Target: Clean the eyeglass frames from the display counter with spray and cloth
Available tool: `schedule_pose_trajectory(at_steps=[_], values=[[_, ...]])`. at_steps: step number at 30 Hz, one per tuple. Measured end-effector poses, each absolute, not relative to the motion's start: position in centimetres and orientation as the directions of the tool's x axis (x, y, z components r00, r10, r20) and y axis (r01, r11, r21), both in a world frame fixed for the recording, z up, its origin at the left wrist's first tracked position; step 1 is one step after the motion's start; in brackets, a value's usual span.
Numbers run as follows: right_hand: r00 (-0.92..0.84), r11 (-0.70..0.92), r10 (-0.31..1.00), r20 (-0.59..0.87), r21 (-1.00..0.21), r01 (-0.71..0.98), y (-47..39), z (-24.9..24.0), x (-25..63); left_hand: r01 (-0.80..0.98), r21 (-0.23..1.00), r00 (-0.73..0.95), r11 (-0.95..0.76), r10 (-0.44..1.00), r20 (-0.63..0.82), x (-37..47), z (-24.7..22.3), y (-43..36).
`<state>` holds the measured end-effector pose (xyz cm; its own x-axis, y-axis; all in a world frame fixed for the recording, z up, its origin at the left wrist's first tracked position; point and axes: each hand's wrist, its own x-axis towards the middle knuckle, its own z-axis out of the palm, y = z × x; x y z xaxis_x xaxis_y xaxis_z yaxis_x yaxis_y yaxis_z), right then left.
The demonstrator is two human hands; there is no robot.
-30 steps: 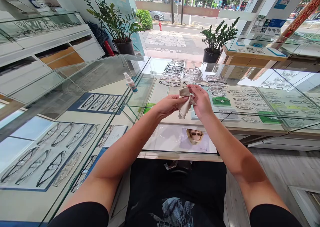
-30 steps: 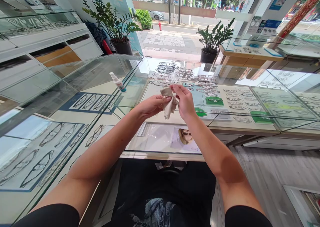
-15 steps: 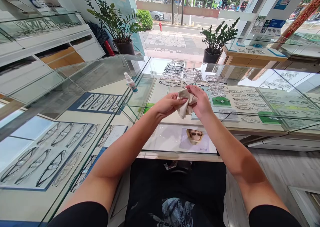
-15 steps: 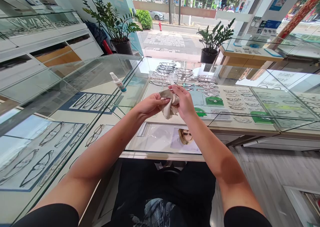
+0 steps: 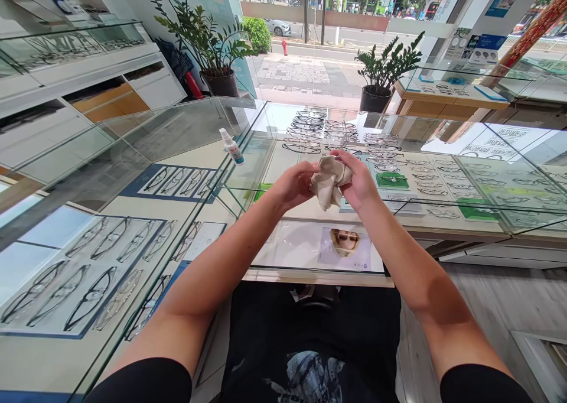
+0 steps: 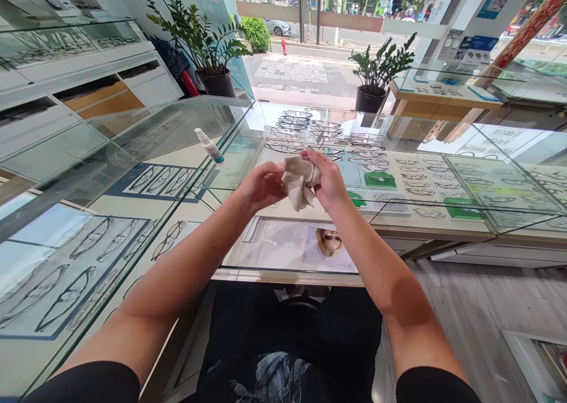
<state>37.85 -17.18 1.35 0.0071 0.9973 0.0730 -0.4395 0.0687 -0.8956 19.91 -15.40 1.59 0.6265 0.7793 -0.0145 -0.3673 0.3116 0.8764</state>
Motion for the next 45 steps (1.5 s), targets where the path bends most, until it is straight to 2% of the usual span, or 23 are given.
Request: schedule_pose_trajectory(at_steps=[3, 11, 17, 25, 34, 45], values=[[0.002, 0.071, 0.997, 0.077, -0.902, -0.426, -17.2, 1.4, 37.9, -0.405, 0.846, 0.609, 0.346, 0.792, -0.033, 19.8, 1.6, -15.1], [-0.002, 0.043, 0.999, 0.048, -0.903, -0.428, -17.5, 1.7, 37.8, -0.252, 0.944, 0.745, 0.214, 0.665, 0.048, 19.7, 2.6, -15.7], [-0.023, 0.006, 1.000, 0.018, -0.900, -0.437, -17.7, 1.6, 37.4, -0.234, 0.961, 0.653, 0.147, 0.756, 0.043, 20.1, 1.8, -15.5], [-0.014, 0.042, 0.998, 0.054, -0.892, -0.451, -17.8, 1.4, 37.0, -0.303, 0.936, 0.575, 0.177, 0.817, 0.032, 21.2, 0.4, -15.4], [0.005, 0.071, 0.997, 0.077, -0.889, -0.453, -17.6, 1.5, 37.2, -0.414, 0.859, 0.643, 0.301, 0.765, 0.042, 21.1, 0.9, -15.5], [0.015, 0.094, 0.995, 0.098, -0.883, -0.459, -17.4, 1.3, 37.3, -0.306, 0.922, 0.595, 0.236, 0.803, -0.008, 20.6, 0.3, -14.9]])
